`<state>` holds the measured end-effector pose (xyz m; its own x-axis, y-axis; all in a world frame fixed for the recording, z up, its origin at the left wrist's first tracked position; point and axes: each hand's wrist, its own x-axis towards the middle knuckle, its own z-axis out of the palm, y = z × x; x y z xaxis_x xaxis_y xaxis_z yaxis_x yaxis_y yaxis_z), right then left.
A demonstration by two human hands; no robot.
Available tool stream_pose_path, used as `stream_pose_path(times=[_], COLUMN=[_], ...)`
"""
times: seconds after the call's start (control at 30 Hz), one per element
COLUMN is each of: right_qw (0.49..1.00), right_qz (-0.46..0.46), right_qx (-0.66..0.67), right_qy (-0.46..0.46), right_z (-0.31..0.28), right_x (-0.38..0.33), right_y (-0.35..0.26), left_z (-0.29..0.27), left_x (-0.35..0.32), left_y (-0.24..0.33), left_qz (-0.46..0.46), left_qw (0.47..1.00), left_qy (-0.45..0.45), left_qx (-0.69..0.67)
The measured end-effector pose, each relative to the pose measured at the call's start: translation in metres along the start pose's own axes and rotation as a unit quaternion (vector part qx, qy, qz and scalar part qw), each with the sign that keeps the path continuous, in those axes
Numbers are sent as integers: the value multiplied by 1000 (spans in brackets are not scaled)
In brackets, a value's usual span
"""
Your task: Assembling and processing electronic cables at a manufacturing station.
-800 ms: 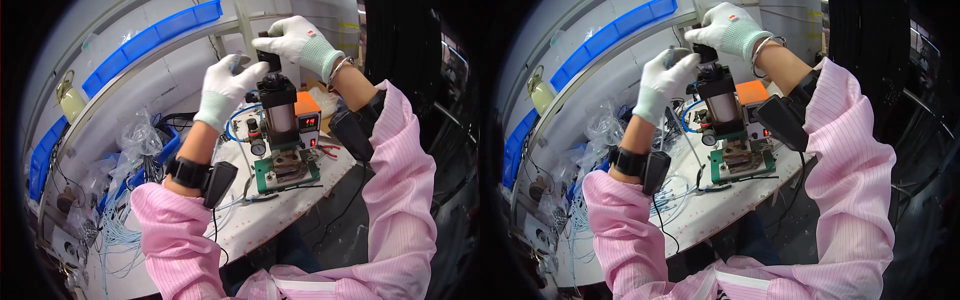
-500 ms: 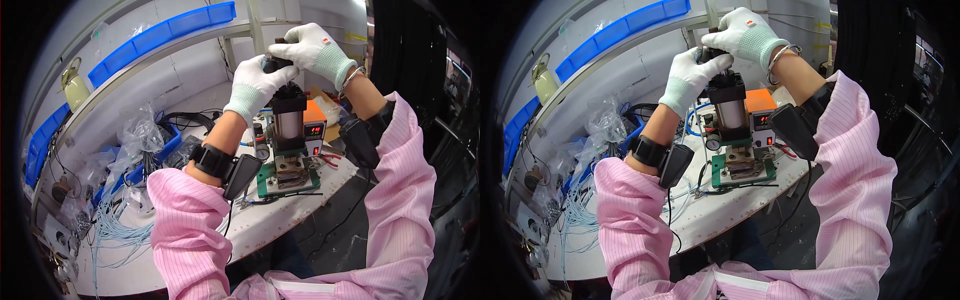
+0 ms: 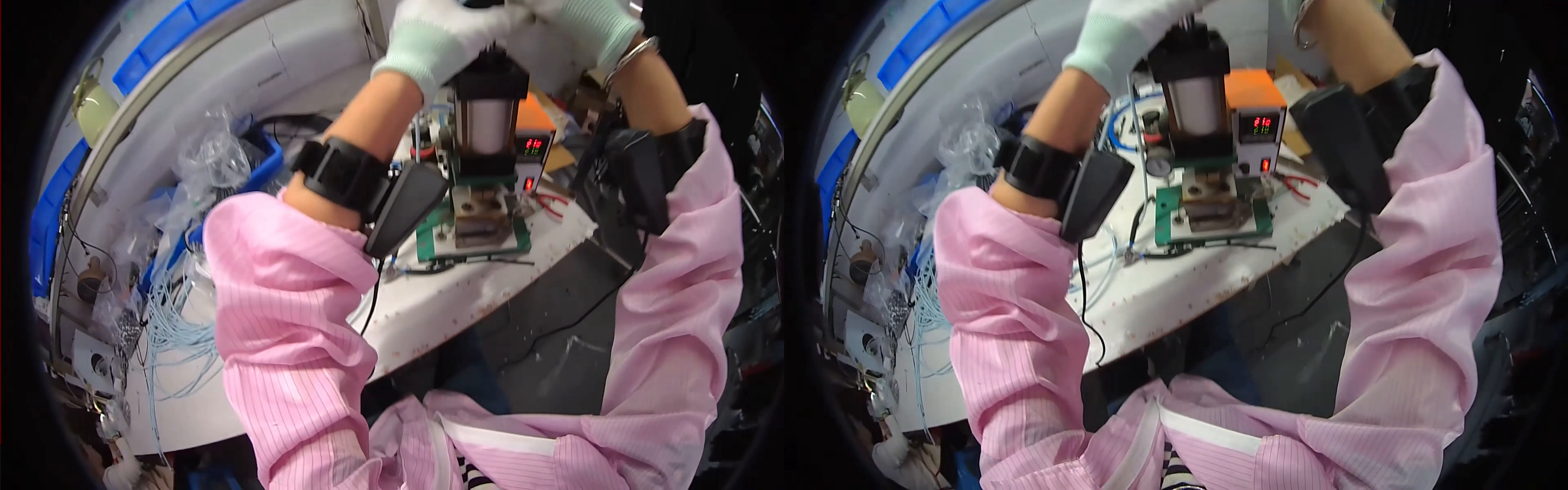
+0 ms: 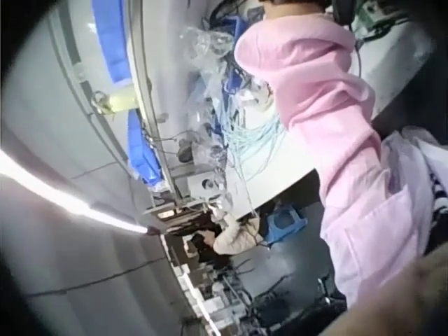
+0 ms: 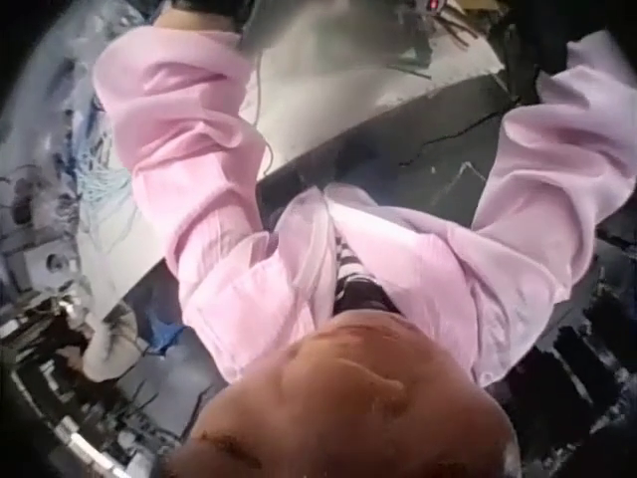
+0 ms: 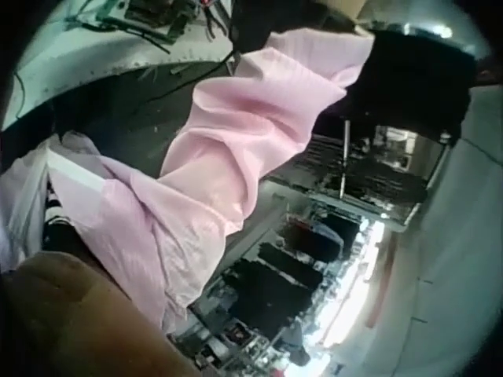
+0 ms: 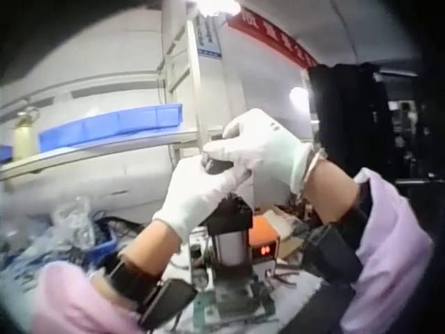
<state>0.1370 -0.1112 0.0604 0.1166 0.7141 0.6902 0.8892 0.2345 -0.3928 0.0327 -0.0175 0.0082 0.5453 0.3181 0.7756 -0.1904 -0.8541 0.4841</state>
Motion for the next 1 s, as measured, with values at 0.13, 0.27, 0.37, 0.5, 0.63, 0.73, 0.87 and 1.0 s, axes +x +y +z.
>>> stream_pose_path(times=[0.13,0.27,0.37,0.5,0.63,0.73,0.87,1.0], right_qw=[1000,999,999,1000,999,998,998,932], right_qz=[-12,22,31,16,22,16,25,-360], right_qx=[-9,-18,-2,13,-25,-34,-31,34], right_qy=[4,15,15,-6,-31,-46,-40,-30], right_z=[4,8,5,2,-8,-12,-11,-13], right_x=[0,-6,-7,-4,-4,-3,0,7], right_y=[-4,-9,-7,-5,-10,-13,-11,22], left_z=[4,1,7,1,1,1,0,2], left_x=[9,12,20,6,6,10,10,11], left_y=[-14,-19,-19,-19,-13,-16,-20,-17], left_qz=[17,-3,5,-45,-53,-49,-46,-45], left_qw=[987,992,994,992,990,990,988,988], left_qy=[4,-38,-85,-65,-54,-63,-69,-67], left_qx=[-161,-121,-65,-100,-116,-119,-130,-131])
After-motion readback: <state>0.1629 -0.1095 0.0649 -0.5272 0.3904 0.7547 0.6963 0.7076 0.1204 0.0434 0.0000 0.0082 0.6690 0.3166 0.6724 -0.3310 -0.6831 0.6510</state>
